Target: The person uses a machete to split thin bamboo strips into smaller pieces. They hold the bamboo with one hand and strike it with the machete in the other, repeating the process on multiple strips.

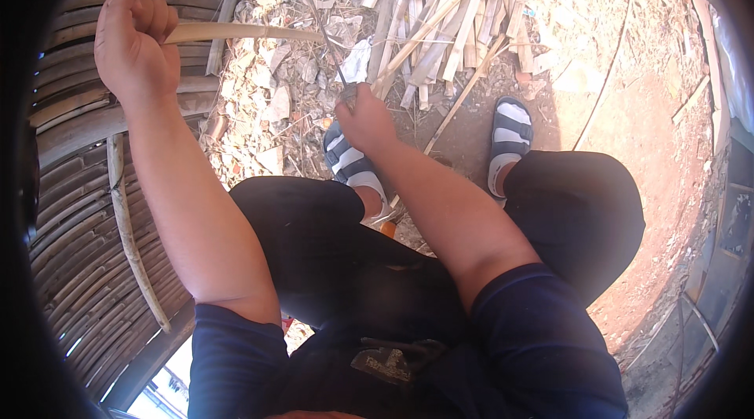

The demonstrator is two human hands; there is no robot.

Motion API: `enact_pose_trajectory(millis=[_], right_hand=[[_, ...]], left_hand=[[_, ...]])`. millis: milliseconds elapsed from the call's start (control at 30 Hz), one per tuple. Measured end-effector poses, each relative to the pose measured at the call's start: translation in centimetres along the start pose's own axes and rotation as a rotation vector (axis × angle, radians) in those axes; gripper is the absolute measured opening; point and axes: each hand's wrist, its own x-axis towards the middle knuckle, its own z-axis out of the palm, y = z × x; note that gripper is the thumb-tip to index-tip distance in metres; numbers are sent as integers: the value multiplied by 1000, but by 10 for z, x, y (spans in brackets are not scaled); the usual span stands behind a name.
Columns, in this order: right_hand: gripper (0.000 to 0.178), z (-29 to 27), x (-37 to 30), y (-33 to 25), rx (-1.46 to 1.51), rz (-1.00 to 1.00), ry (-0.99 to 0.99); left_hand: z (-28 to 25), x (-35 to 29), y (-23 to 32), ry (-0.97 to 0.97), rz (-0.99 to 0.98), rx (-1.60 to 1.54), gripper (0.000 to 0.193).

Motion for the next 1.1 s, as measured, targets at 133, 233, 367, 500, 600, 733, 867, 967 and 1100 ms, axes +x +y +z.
enact_pose_trajectory(millis=[133,233,367,500,600,733,867,967,1100], right_hand=[[54,8,9,22,-158,84,-80],[55,8,1,18,-101,97,-50],[48,17,-9,21,3,-73,117],[46,7,-1,-3,44,-171,104],[50,2,5,1,-83,-160,-2],[54,-7,14,18,-212,21,-116],[57,-1,7,19,-113,131,-84],[53,9,-3,22,2,-25,45],[44,5,-4,-12,217,-238,222]], left_hand=[[1,2,0,52,-15,-1,42],[-4,3,0,46,-36,-35,42],[-3,3,2,38,-46,-47,41],[-8,4,3,33,-78,-61,41],[-13,4,2,-25,-69,-59,41],[-20,5,1,-45,-74,-53,42],[-17,4,5,-15,-104,-68,43],[-21,7,2,-51,-100,-75,43],[-21,5,3,-64,-111,-77,42]])
